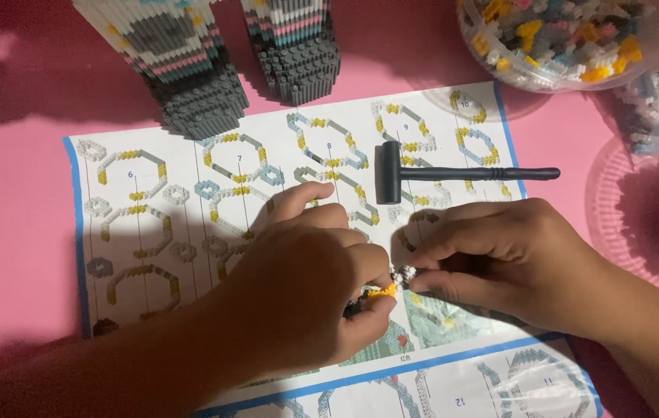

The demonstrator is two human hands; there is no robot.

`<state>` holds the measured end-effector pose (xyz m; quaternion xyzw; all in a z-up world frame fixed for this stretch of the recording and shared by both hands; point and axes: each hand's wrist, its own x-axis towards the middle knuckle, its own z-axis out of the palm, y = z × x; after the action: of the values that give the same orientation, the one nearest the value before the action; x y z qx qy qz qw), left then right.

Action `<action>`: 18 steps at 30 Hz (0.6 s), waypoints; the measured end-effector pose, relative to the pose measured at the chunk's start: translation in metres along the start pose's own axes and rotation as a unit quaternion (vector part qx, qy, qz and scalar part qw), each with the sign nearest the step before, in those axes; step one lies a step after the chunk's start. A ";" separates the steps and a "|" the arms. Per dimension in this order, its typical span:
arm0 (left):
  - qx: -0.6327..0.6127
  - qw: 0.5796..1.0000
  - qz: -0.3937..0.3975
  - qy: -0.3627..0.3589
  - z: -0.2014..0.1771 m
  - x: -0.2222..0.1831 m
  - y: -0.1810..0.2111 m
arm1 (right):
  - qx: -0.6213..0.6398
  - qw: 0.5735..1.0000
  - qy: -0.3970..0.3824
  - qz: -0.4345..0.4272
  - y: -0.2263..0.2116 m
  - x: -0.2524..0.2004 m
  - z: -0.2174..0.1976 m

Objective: Assembling a figure using small interlocking toy blocks on a pink surface following an instruction sheet.

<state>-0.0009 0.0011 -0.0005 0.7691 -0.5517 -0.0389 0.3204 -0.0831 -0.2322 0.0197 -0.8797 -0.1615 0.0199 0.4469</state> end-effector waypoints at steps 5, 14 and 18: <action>-0.006 1.000 -0.013 -0.025 -0.001 0.001 0.000 | -0.019 1.000 0.003 -0.001 0.001 0.000 0.000; 0.011 1.000 0.008 0.010 0.000 0.000 0.000 | -0.021 1.000 -0.011 0.009 0.000 -0.002 0.001; 0.001 1.000 -0.002 -0.011 -0.002 0.001 0.001 | -0.061 0.998 -0.003 0.017 0.004 -0.006 0.003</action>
<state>-0.0004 0.0006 0.0018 0.7700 -0.5540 -0.0474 0.3129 -0.0882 -0.2340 0.0144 -0.9077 -0.1489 0.0206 0.3917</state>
